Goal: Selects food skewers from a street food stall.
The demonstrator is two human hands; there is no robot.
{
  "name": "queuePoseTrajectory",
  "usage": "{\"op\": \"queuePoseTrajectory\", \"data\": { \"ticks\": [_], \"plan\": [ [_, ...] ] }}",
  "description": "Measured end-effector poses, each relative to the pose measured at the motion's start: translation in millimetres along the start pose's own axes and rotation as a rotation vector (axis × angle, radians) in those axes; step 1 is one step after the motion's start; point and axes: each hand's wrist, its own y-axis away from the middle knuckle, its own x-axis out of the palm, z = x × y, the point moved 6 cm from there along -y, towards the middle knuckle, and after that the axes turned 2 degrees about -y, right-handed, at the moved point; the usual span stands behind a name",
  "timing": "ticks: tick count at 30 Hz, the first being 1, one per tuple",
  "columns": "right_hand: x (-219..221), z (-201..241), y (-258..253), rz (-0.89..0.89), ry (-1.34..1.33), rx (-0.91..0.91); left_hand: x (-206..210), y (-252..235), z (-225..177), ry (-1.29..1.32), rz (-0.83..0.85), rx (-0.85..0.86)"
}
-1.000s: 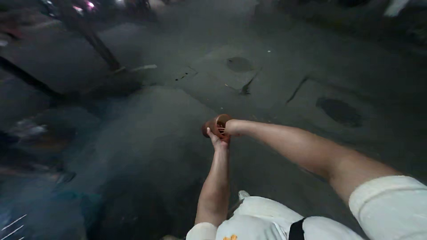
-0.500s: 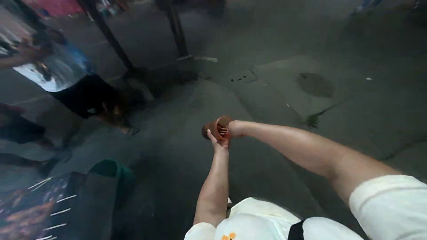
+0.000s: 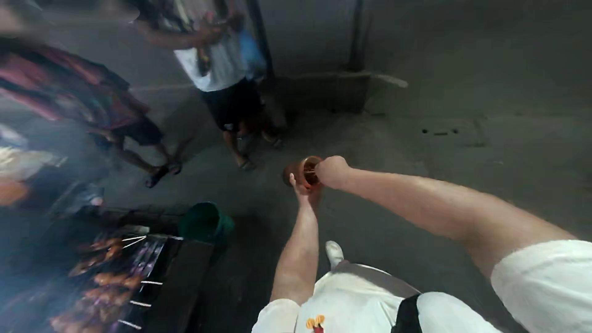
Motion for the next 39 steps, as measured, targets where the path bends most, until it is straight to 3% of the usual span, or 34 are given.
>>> {"op": "queuePoseTrajectory", "data": {
  "ticks": [2,4,7,9,11,13,15,16,18,21,23,27,29,30,32,35,37,39],
  "plan": [
    [-21,31,-54,-0.105,0.146,-0.212,43,10,-63,0.042,-0.125,0.040],
    [-47,63,-100,-0.022,0.176,-0.285,59,-15,-113,0.101,-0.149,0.121],
    [-89,109,-172,0.268,-0.072,-0.243,49,-69,-171,0.206,-0.200,0.187],
    [-113,136,-228,0.358,-0.323,-0.144,38,-105,-216,0.274,-0.243,0.230],
    [-133,177,-278,0.290,-0.088,-0.299,30,-139,-265,0.309,-0.262,0.290],
    [-146,229,-317,0.074,0.318,-0.574,17,-177,-316,0.384,-0.327,0.334],
    [-157,279,-352,-0.085,0.447,-0.821,-9,-232,-361,0.479,-0.328,0.398],
    [-163,301,-371,-0.095,0.458,-0.862,-28,-267,-380,0.492,-0.274,0.459],
    [-189,342,-408,0.003,0.411,-0.784,-44,-316,-429,0.486,-0.204,0.565],
    [-224,391,-472,0.316,0.021,-0.551,-50,-360,-492,0.431,-0.258,0.607],
    [-240,418,-514,0.378,-0.083,-0.482,-54,-384,-532,0.403,-0.285,0.644],
    [-272,489,-570,0.080,0.441,-0.894,-61,-446,-616,0.591,-0.308,0.716],
    [-274,522,-610,-0.102,0.504,-1.098,-70,-477,-651,0.666,-0.325,0.763],
    [-281,537,-625,-0.073,0.526,-1.092,-72,-490,-671,0.657,-0.323,0.811],
    [-303,569,-647,0.165,0.528,-0.928,-77,-511,-707,0.583,-0.343,0.899],
    [-323,624,-701,0.496,0.201,-0.718,-85,-529,-757,0.619,-0.373,0.950],
    [-329,659,-723,0.507,0.194,-0.704,-99,-534,-789,0.717,-0.402,0.982],
    [-335,700,-718,0.325,0.494,-0.966,-118,-536,-824,0.785,-0.373,1.069]
  ]
}}
